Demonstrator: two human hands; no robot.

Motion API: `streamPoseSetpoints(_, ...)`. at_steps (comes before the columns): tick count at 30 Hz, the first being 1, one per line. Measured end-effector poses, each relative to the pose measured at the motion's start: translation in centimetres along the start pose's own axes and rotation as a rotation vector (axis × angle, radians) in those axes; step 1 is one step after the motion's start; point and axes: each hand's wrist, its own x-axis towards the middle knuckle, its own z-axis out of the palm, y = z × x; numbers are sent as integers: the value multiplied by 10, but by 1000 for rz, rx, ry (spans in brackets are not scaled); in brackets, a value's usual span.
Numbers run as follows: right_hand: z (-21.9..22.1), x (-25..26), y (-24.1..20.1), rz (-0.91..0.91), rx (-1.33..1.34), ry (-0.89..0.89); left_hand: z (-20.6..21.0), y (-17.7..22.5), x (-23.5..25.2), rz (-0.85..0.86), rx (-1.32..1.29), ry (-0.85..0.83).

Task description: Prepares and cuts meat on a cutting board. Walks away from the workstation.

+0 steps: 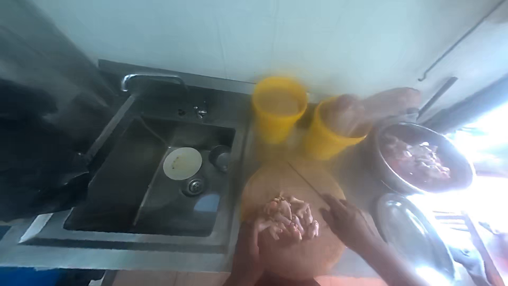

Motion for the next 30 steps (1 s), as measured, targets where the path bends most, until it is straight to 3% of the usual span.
streamPoseSetpoints(2, 13, 28, 21, -24, -89, 34, 5, 9, 20, 9, 91, -95)
streamPoseSetpoints(5, 40, 51, 33, -79, -78, -36, 5, 21, 45, -41, 231, -383)
streamPoseSetpoints(8, 40, 36, 15, -194, -11, 18, 3, 26, 60, 7, 331, -576)
streamPoseSetpoints(11, 37, 9, -12, -170, 124, -187, 3, 28, 62, 56, 378, -644)
streamPoseSetpoints(13, 53, 2, -23, -82, 152, -275, 8, 27, 59, 81, 350, -612)
streamPoseSetpoints(16, 79, -2, -31, 26, 154, -222, 18, 23, 48, 138, 344, -563)
streamPoseSetpoints(20, 92, -7, -33, 110, 172, -221, 33, -9, 19, 404, 370, -213)
streamPoseSetpoints(23, 86, -5, -25, 156, 291, -212, 36, -19, 19, 428, 287, -112)
streamPoseSetpoints(27, 80, -8, 4, 198, 795, -121, 21, -12, 38, 213, -68, -74)
streamPoseSetpoints(30, 72, -19, 18, 290, 1480, -237, 9, 6, 55, -239, -423, -78)
